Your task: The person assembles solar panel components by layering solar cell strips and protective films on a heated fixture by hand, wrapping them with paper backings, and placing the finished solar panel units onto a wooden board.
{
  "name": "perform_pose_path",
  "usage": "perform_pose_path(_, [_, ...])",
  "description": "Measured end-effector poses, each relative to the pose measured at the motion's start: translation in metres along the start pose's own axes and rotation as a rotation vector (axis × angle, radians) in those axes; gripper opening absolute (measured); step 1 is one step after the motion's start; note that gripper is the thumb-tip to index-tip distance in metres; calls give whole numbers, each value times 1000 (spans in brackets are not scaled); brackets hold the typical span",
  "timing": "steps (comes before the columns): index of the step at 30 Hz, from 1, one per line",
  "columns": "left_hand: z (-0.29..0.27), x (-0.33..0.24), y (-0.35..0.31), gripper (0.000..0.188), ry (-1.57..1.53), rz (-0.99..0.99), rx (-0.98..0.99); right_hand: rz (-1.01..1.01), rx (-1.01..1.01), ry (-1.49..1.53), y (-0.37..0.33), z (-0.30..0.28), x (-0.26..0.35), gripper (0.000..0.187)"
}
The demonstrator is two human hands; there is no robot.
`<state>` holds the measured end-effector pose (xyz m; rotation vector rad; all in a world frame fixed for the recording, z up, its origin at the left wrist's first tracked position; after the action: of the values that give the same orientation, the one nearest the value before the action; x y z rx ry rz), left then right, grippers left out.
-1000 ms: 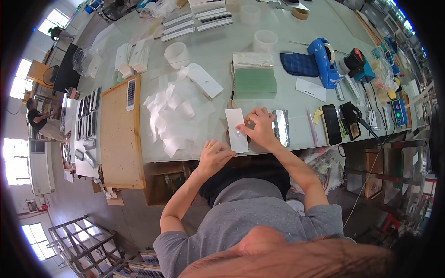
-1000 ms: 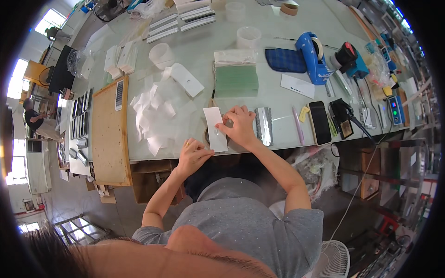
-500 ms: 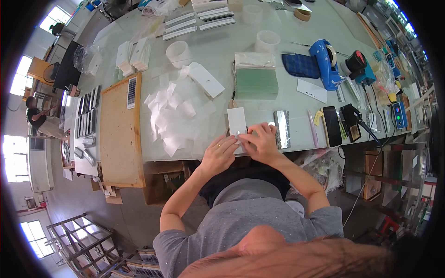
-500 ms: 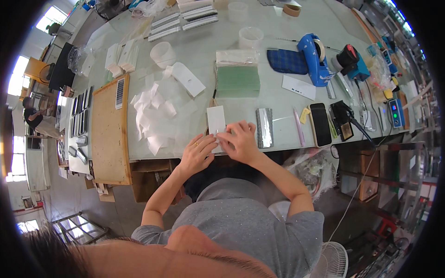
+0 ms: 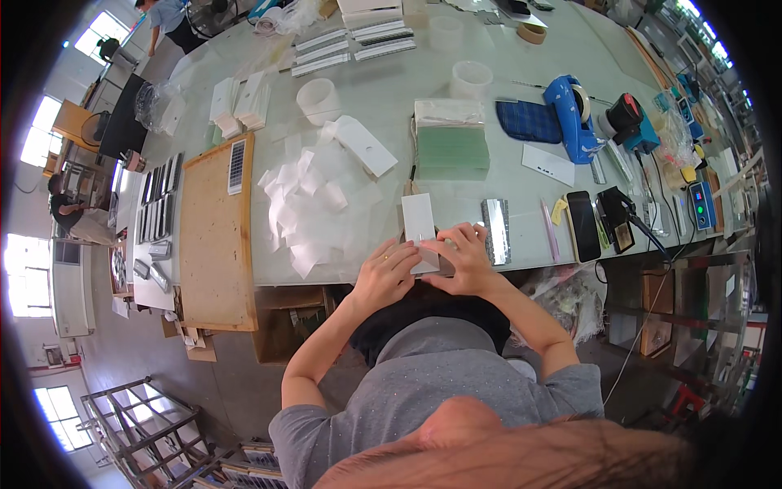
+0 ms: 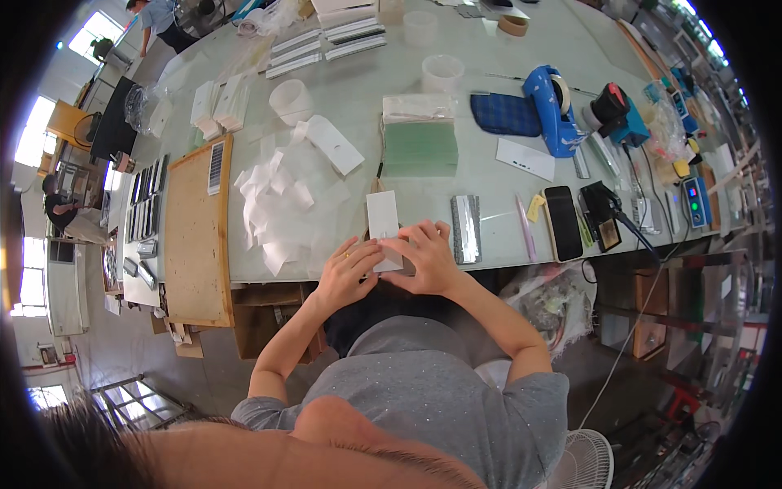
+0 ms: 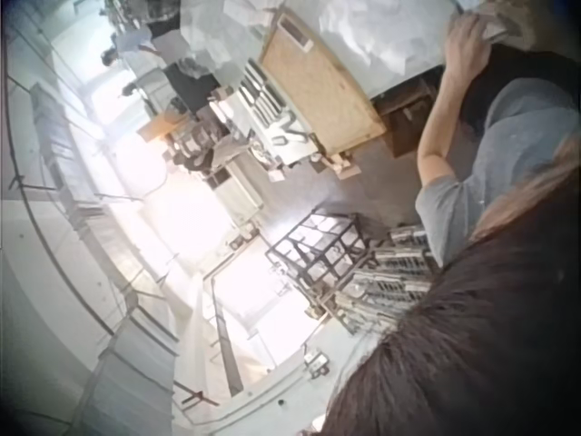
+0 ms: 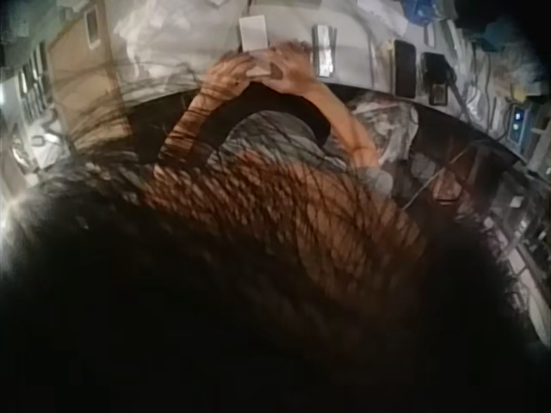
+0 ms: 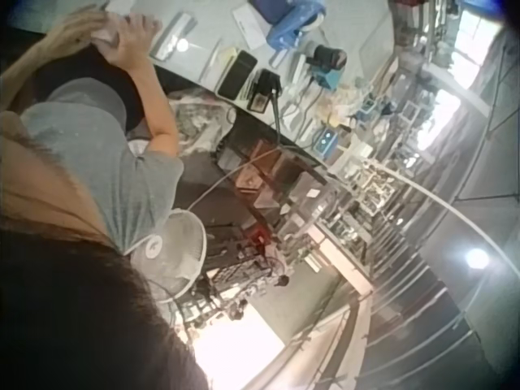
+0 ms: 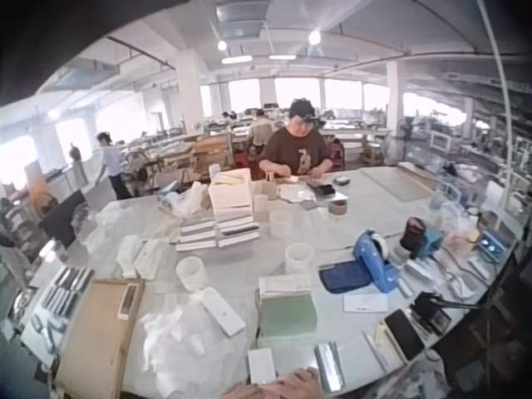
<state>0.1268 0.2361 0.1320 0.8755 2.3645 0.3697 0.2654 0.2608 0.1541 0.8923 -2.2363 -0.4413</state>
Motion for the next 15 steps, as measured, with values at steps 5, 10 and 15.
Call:
perform_pose_path(5, [-25,7,25,31,-159,-44,-77,-111,-78,-142,-1,7,-18,24])
perform_pose_path(10, [-60,21,58,23,-495,-230,-146,-69,-184,99,58,-36,-8,23])
perform_pose_path(15, [-4,39,26,33,-1518,-690,-65,450,34,943,48,-8,-38,13])
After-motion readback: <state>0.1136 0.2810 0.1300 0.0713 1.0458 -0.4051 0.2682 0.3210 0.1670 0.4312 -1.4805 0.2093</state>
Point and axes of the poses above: each hand's wrist, its own y-axis towards the middle knuckle, its own z-axis out of the palm, x = y × z, the point moved 8 cm from there along y, towards the middle knuckle
